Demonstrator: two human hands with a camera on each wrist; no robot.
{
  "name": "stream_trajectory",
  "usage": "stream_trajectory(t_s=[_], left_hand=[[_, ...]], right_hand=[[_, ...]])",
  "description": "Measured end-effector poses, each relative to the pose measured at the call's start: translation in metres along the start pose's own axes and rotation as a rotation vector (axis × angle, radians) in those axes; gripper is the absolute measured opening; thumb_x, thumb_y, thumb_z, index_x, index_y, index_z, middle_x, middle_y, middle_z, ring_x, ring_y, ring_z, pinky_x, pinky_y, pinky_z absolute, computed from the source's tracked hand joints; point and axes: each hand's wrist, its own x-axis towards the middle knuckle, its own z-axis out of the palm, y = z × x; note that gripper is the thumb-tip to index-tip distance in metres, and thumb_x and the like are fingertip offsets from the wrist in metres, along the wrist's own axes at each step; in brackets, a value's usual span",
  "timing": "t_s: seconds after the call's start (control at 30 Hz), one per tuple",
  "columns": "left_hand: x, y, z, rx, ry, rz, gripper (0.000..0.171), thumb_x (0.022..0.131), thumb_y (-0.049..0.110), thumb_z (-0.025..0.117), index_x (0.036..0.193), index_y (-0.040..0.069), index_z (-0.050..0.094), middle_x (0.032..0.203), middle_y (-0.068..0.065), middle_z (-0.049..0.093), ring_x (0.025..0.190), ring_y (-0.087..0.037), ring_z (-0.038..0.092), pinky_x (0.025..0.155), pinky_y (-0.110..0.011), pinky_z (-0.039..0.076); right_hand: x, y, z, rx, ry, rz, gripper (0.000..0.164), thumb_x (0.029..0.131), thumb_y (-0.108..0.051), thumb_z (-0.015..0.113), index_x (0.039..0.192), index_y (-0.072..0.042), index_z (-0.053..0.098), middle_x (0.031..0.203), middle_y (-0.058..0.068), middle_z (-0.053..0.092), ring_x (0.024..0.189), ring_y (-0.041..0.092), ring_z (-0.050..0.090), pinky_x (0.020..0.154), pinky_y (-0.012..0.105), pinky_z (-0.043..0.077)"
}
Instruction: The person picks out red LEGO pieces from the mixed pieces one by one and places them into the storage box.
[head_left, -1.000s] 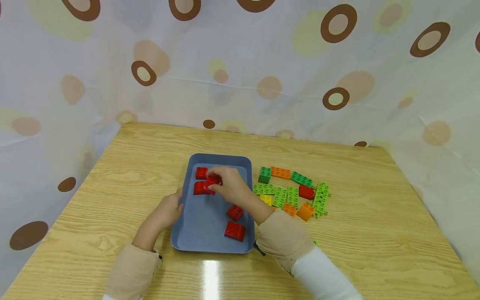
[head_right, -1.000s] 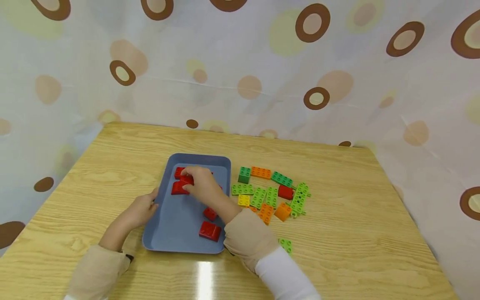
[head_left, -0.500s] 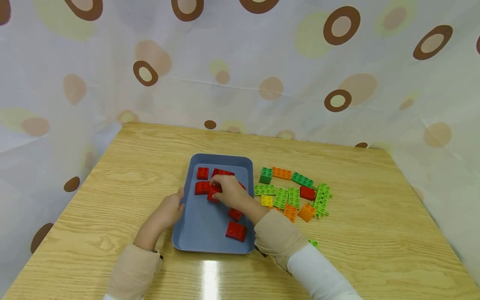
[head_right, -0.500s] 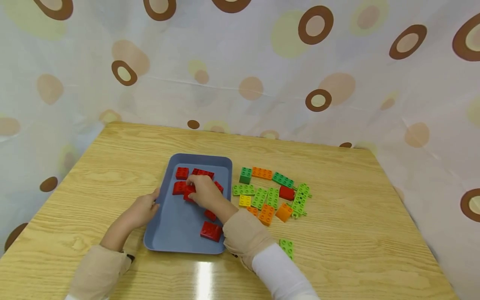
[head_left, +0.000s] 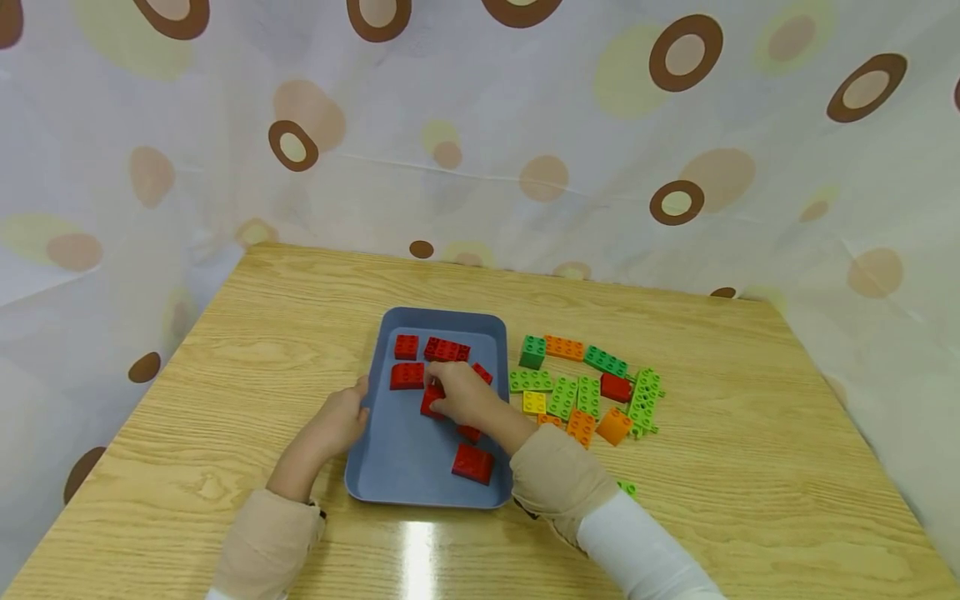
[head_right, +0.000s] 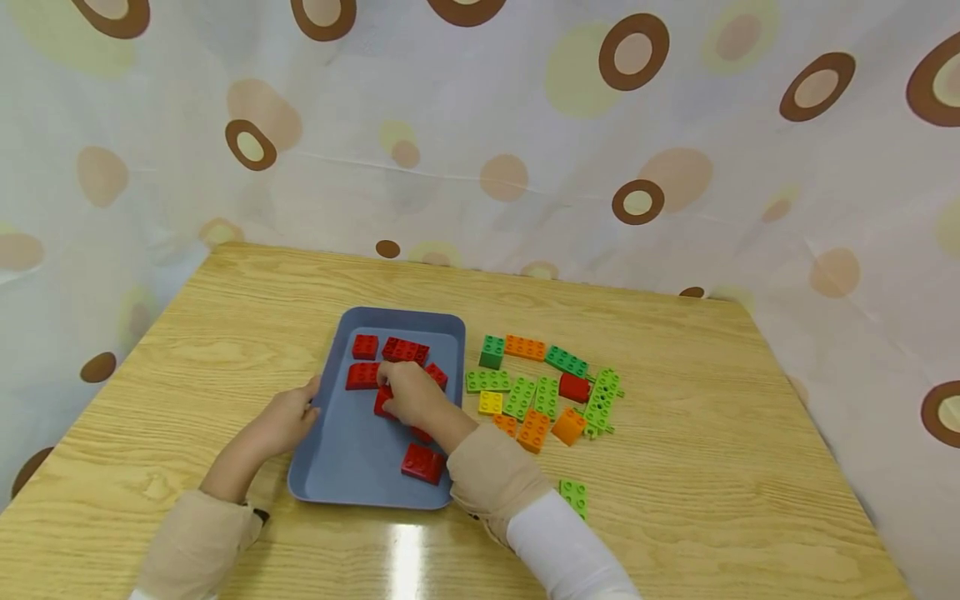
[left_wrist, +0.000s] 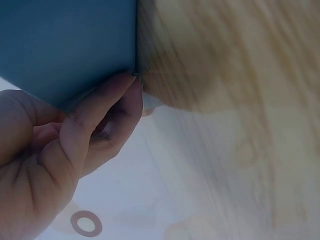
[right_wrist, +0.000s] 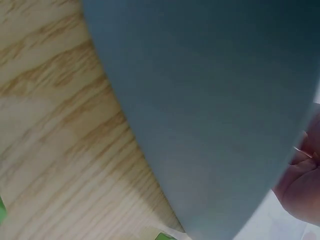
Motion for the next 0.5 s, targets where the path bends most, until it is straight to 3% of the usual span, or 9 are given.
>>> stream_trajectory(t_s=[0.3, 0.5], left_hand=[[0.0002, -0.0006, 0.0011, -0.005, -0.003, -0.008, 0.048, 0.083, -0.005, 0.042, 0.123, -0.022, 0.023, 0.118, -0.039, 0.040, 0.106, -0.041, 0.044, 0.083, -0.046, 0.044], [0.0014, -0.0012, 0.0012, -0.003, 0.000, -0.006, 0.048, 0.082, -0.004, 0.042, 0.123, -0.023, 0.023, 0.119, -0.039, 0.040, 0.105, -0.040, 0.044, 0.083, -0.046, 0.044]], right_hand=[[-0.0004, 0.0000, 0.0012, -0.005, -0.005, 0.003, 0.018, 0.073, -0.005, 0.067, 0.086, -0.008, 0.055, 0.073, 0.002, 0.051, 0.071, 0.017, 0.047, 0.056, 0.020, 0.041], [-0.0013, -0.0023, -0.0008, -0.026, -0.017, 0.033, 0.030, 0.074, -0.009, 0.068, 0.100, -0.005, 0.056, 0.081, 0.005, 0.057, 0.074, 0.016, 0.049, 0.060, 0.019, 0.044]])
